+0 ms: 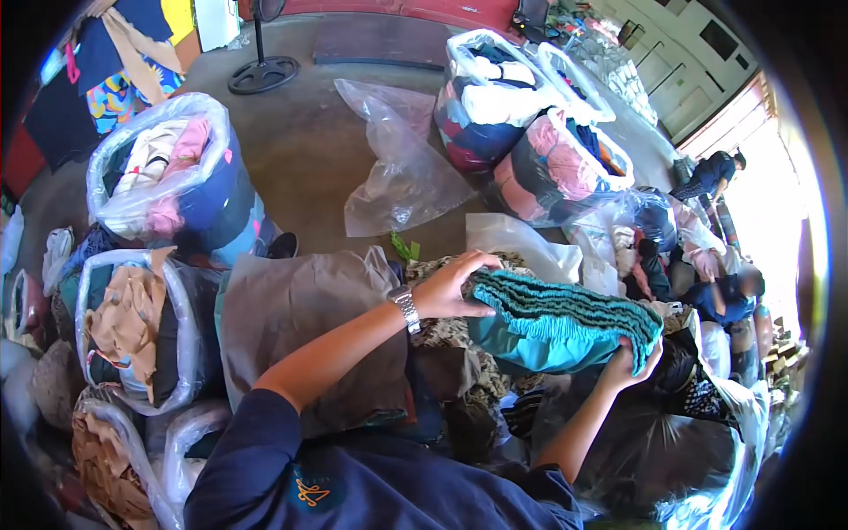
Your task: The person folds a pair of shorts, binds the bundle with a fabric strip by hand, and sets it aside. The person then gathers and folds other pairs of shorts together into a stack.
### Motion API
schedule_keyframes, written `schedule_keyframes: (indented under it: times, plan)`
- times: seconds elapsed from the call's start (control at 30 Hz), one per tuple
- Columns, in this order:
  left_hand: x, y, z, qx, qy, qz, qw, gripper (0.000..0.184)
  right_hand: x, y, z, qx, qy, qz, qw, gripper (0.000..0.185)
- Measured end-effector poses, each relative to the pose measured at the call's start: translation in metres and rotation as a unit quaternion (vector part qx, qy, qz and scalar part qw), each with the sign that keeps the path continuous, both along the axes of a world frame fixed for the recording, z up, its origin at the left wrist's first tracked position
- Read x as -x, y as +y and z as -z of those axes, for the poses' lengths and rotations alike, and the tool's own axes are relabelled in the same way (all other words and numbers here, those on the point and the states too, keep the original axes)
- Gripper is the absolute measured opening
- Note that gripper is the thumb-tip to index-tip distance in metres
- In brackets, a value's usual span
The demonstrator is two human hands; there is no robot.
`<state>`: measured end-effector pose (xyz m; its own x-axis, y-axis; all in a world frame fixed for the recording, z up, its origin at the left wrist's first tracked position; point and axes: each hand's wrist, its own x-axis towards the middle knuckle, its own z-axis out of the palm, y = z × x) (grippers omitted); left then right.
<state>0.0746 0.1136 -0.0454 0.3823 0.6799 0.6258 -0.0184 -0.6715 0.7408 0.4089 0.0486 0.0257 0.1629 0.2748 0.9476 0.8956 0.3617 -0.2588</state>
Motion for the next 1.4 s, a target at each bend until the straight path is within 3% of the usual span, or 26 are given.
schedule_keyframes:
  times: [0.07, 0.1, 0.2, 0.27, 0.33, 0.4, 0.43, 0.57, 0.67, 0.83, 0.93, 1.0, 1.2, 1.27, 1.4]
  plan:
    - [-0.019, -0.01, 0.006, 0.124, -0.13, 0.073, 0.981, 0.077, 0.0, -0.007, -0.013, -0.05, 0.024, -0.016, 0.998, 0.052]
    - [-0.026, -0.013, 0.009, 0.123, -0.138, 0.074, 0.98, 0.077, 0.001, -0.011, -0.02, -0.077, 0.009, -0.008, 0.997, 0.054]
    - [-0.035, -0.02, 0.003, 0.18, -0.154, 0.119, 0.964, 0.085, 0.0, -0.021, -0.038, -0.119, -0.028, 0.003, 0.993, 0.023]
    - [-0.047, -0.026, 0.01, 0.247, -0.184, 0.183, 0.934, 0.08, -0.008, -0.025, -0.041, -0.135, -0.01, -0.02, 0.991, 0.022]
    - [-0.057, -0.035, 0.016, 0.205, -0.182, 0.151, 0.95, 0.075, -0.017, -0.03, -0.04, -0.12, -0.021, 0.049, 0.991, 0.02]
    - [-0.06, -0.045, 0.016, 0.159, -0.089, 0.045, 0.982, 0.075, -0.017, -0.033, -0.04, -0.121, -0.016, 0.052, 0.991, 0.02]
    - [-0.064, -0.05, 0.015, 0.19, -0.172, 0.104, 0.961, 0.069, -0.016, -0.033, -0.04, -0.124, -0.007, 0.052, 0.991, 0.02]
    - [-0.065, -0.06, 0.013, 0.219, -0.215, 0.13, 0.943, 0.059, -0.02, -0.038, -0.036, -0.116, 0.068, 0.052, 0.99, 0.026]
    - [-0.064, -0.068, 0.007, 0.235, -0.205, 0.14, 0.94, 0.066, -0.02, -0.036, -0.032, -0.123, 0.081, 0.064, 0.987, 0.027]
    - [-0.064, -0.073, -0.014, 0.124, -0.164, 0.102, 0.973, 0.081, -0.024, -0.031, -0.023, -0.128, 0.097, 0.067, 0.985, 0.03]
    - [-0.06, -0.074, -0.021, 0.102, -0.124, 0.095, 0.982, 0.079, -0.018, -0.027, -0.023, -0.145, 0.138, 0.068, 0.977, 0.027]
    - [-0.058, -0.075, -0.024, 0.098, -0.123, 0.092, 0.983, 0.077, -0.016, -0.026, -0.025, -0.141, 0.143, 0.096, 0.975, 0.022]
    - [-0.058, -0.08, -0.025, 0.099, -0.106, 0.107, 0.984, 0.05, -0.015, -0.021, -0.025, -0.156, 0.206, 0.002, 0.966, 0.019]
    - [-0.059, -0.081, -0.029, 0.033, -0.119, 0.116, 0.986, 0.04, -0.011, -0.022, -0.028, -0.155, 0.215, -0.007, 0.964, 0.018]
    - [-0.06, -0.09, -0.035, 0.045, -0.094, 0.065, 0.992, 0.041, -0.003, -0.026, -0.032, -0.158, 0.186, -0.01, 0.97, 0.019]
